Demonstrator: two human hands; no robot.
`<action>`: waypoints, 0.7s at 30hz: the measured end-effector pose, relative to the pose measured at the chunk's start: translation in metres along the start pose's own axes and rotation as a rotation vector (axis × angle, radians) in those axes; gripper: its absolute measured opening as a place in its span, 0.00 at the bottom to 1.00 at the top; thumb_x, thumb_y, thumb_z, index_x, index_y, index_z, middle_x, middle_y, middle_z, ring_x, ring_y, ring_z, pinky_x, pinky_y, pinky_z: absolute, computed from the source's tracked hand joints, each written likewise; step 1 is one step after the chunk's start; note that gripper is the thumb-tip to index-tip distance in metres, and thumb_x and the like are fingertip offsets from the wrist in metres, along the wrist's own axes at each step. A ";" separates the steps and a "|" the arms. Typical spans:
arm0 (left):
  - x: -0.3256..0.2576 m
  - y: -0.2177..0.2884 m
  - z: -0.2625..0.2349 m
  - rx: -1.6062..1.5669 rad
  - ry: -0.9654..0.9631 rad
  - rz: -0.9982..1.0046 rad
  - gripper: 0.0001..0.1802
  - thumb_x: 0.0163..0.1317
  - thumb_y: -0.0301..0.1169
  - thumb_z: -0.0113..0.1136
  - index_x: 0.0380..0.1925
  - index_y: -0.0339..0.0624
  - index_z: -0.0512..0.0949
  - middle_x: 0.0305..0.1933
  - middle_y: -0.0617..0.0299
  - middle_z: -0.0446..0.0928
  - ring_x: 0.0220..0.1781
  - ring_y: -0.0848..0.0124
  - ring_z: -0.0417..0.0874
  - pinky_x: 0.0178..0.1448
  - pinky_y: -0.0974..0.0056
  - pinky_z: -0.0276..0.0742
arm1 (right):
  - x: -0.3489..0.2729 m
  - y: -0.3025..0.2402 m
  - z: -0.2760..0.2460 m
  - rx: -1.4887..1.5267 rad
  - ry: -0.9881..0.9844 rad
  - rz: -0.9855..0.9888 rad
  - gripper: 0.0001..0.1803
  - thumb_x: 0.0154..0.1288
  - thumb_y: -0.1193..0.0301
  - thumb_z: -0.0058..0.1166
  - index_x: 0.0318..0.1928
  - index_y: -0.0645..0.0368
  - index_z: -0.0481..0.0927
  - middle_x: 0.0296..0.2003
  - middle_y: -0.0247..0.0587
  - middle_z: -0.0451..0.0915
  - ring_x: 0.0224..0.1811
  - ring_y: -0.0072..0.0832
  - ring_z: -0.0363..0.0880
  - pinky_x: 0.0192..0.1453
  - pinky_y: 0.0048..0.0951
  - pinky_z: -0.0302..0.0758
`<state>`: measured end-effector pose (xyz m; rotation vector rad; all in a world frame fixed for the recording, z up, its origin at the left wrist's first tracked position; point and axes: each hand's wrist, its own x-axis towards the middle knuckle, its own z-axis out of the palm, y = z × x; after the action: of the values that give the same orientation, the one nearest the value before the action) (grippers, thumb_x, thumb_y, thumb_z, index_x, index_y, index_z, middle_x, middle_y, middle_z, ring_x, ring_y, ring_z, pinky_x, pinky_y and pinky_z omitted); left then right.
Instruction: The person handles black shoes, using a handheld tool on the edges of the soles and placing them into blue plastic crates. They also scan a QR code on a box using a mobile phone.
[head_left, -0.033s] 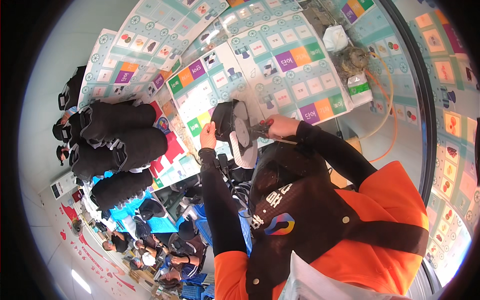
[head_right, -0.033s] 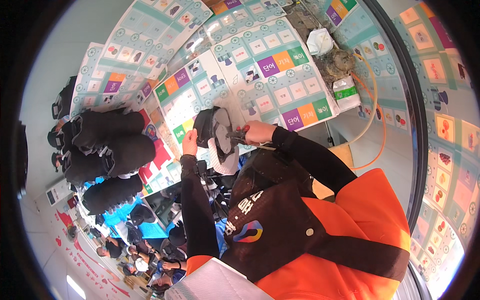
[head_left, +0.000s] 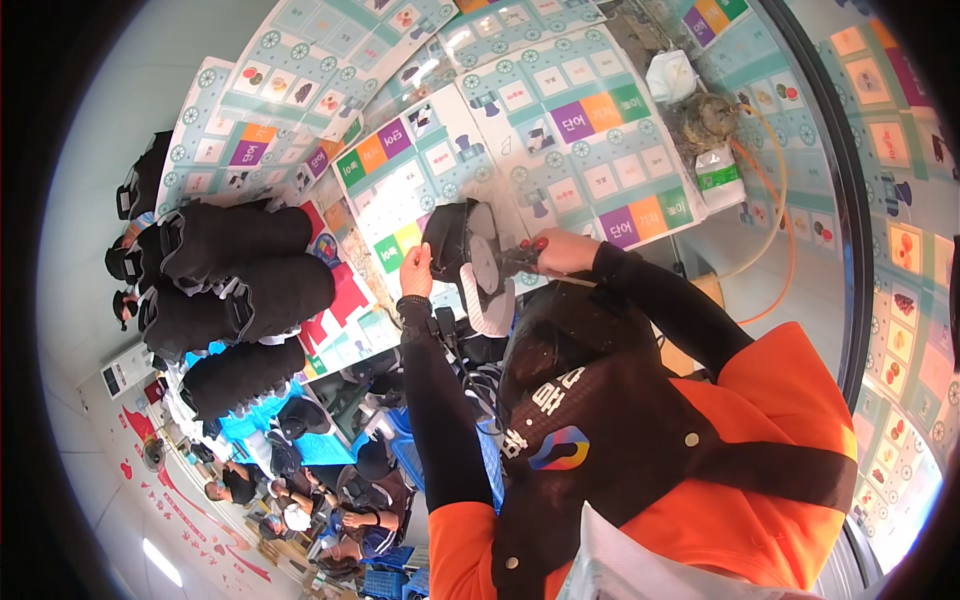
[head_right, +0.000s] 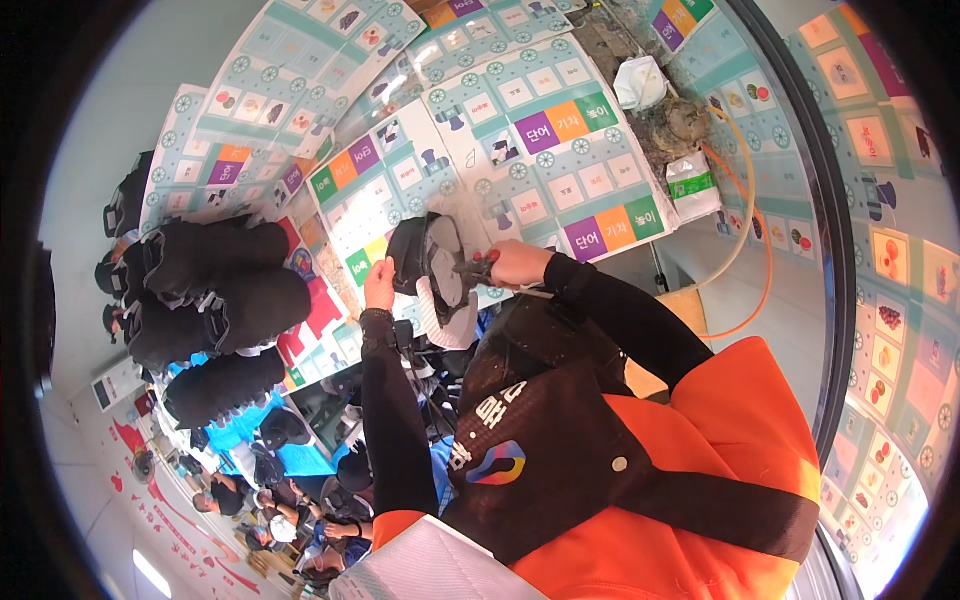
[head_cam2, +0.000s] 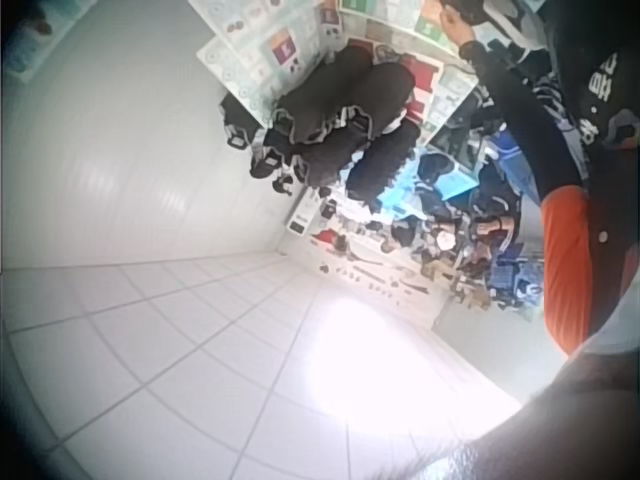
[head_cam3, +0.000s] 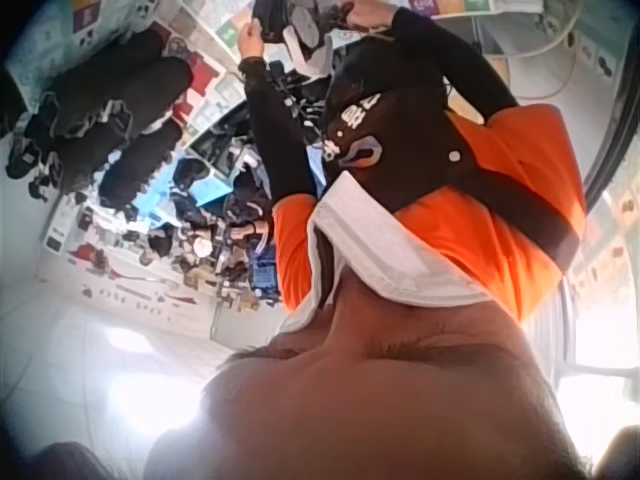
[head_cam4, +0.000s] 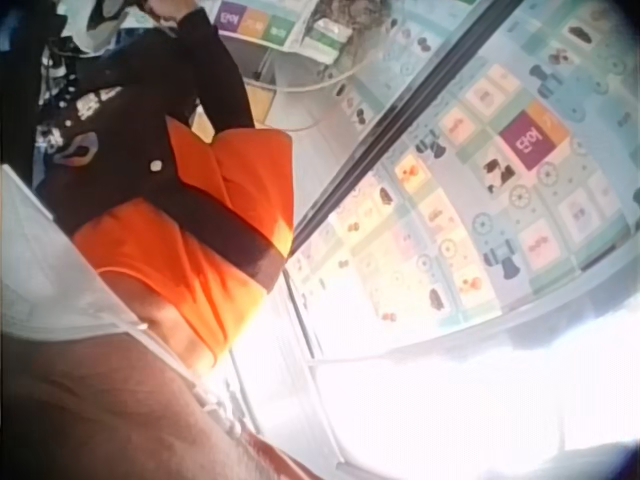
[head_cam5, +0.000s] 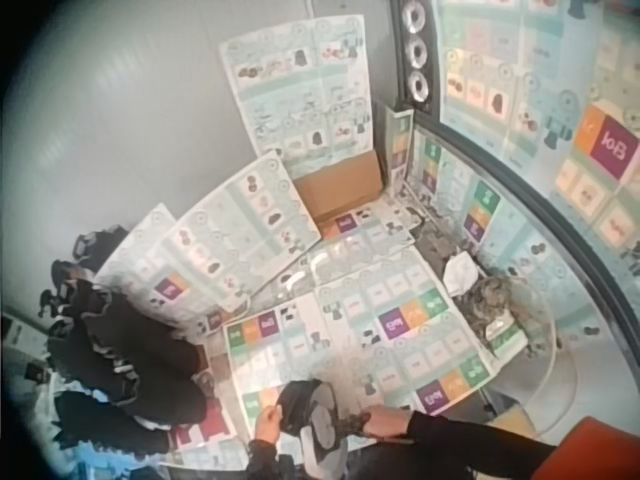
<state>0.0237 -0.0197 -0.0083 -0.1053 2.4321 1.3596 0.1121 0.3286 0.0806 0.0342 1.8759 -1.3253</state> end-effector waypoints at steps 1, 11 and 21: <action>-0.001 0.000 -0.001 0.012 -0.009 -0.003 0.20 0.74 0.43 0.56 0.31 0.37 0.76 0.26 0.69 0.70 0.31 0.78 0.65 0.37 0.69 0.63 | -0.003 0.000 0.000 0.020 0.031 -0.043 0.12 0.47 0.70 0.57 0.31 0.67 0.79 0.25 0.58 0.79 0.29 0.50 0.79 0.34 0.46 0.71; 0.000 0.011 0.005 -0.048 0.018 -0.014 0.20 0.74 0.43 0.56 0.30 0.37 0.76 0.25 0.70 0.69 0.30 0.78 0.65 0.37 0.69 0.63 | 0.008 0.031 0.013 -0.045 0.236 -0.137 0.13 0.46 0.74 0.55 0.35 0.66 0.82 0.24 0.59 0.78 0.30 0.51 0.79 0.33 0.44 0.72; -0.043 0.188 -0.022 0.874 -0.047 0.755 0.09 0.64 0.37 0.62 0.30 0.44 0.80 0.30 0.61 0.76 0.39 0.61 0.76 0.49 0.56 0.68 | -0.044 0.022 -0.031 0.371 0.378 -0.057 0.16 0.56 0.71 0.63 0.47 0.61 0.81 0.29 0.39 0.82 0.22 0.25 0.75 0.25 0.27 0.73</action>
<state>0.0146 0.0584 0.1690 1.1185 2.8926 0.3458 0.1326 0.3815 0.0948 0.4539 1.9145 -1.7894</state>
